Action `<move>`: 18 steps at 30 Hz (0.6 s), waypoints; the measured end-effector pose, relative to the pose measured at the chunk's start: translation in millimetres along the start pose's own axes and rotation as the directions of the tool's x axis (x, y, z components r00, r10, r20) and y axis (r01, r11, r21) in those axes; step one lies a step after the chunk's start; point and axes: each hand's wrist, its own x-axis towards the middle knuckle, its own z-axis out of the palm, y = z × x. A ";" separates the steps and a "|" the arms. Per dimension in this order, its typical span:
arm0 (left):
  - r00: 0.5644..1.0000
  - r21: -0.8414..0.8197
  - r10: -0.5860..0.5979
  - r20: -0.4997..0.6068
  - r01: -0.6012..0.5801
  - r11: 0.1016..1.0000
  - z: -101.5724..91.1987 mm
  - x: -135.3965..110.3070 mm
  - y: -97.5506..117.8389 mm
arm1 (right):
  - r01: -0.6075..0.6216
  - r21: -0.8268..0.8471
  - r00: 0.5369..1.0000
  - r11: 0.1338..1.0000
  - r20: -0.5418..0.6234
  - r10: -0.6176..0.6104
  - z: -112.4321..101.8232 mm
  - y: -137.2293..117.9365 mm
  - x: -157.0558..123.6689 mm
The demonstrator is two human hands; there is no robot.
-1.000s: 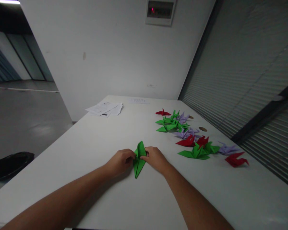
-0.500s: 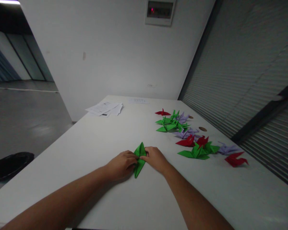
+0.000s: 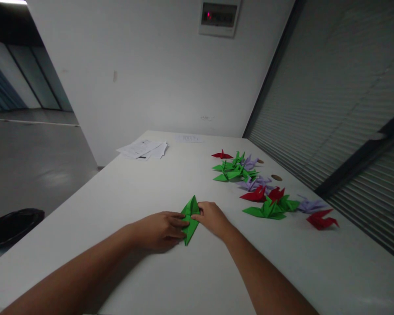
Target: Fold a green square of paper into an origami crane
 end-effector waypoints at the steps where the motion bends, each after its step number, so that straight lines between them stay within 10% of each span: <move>1: 1.000 -0.022 0.026 -0.006 -0.027 0.999 -1.6 -0.6 0.4 | -0.004 0.003 1.000 1.000 0.000 0.004 -0.2 -0.2 -0.1; 18: 0.984 -0.192 0.179 0.003 -0.175 0.966 -9.2 -1.3 7.1 | -0.013 0.025 1.000 1.000 -0.015 0.014 1.1 0.4 1.3</move>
